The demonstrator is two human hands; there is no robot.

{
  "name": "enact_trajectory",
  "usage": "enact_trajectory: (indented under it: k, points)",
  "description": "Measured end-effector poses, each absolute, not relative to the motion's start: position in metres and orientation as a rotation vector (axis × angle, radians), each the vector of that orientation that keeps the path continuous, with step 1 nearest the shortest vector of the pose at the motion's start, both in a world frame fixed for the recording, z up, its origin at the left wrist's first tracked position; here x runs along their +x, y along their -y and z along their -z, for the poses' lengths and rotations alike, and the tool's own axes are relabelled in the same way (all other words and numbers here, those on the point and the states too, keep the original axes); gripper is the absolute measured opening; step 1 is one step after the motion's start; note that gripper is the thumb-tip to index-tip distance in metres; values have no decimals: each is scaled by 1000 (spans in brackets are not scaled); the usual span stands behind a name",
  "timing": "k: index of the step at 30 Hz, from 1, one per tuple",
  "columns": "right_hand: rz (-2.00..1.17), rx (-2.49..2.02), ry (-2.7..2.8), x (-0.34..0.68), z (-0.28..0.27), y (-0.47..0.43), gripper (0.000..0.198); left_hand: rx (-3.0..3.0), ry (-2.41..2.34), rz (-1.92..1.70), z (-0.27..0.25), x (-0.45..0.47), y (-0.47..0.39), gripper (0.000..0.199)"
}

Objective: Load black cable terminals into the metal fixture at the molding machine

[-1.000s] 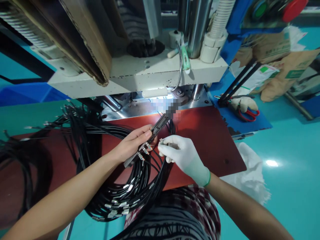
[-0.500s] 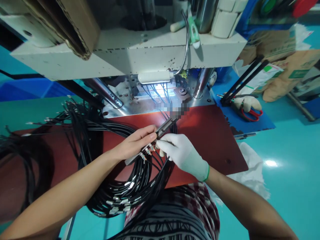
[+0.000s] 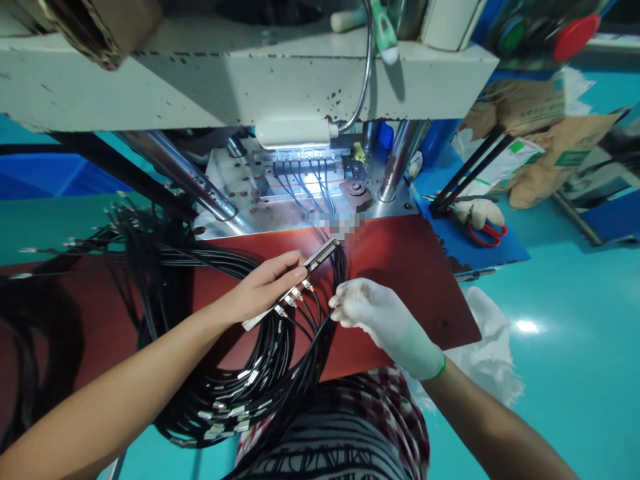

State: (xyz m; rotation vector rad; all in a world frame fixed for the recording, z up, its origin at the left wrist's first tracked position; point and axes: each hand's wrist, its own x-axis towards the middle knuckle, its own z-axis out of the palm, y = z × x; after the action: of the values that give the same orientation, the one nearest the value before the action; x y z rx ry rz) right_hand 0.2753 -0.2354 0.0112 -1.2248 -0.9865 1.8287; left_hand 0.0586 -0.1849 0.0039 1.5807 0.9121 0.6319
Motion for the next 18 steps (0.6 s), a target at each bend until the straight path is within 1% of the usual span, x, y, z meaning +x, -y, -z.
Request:
enact_trajectory:
  k: [5, 9, 13, 18]
  points:
    - [-1694, -1459, 1135, 265, -9, 250, 13, 1547, -915, -655, -4, 59, 185, 35]
    - [-1823, -1269, 1053, 264, -7, 260, 25, 1550, -915, -662, -9, 59, 179, 35]
    - [-1984, -1001, 771, 286, -12, 261, 31, 1557, -898, -623, -20, 58, 172, 35]
    - [-1839, -837, 508, 309, -16, 231, 35, 1443, -871, -538, -27, 59, 171, 36]
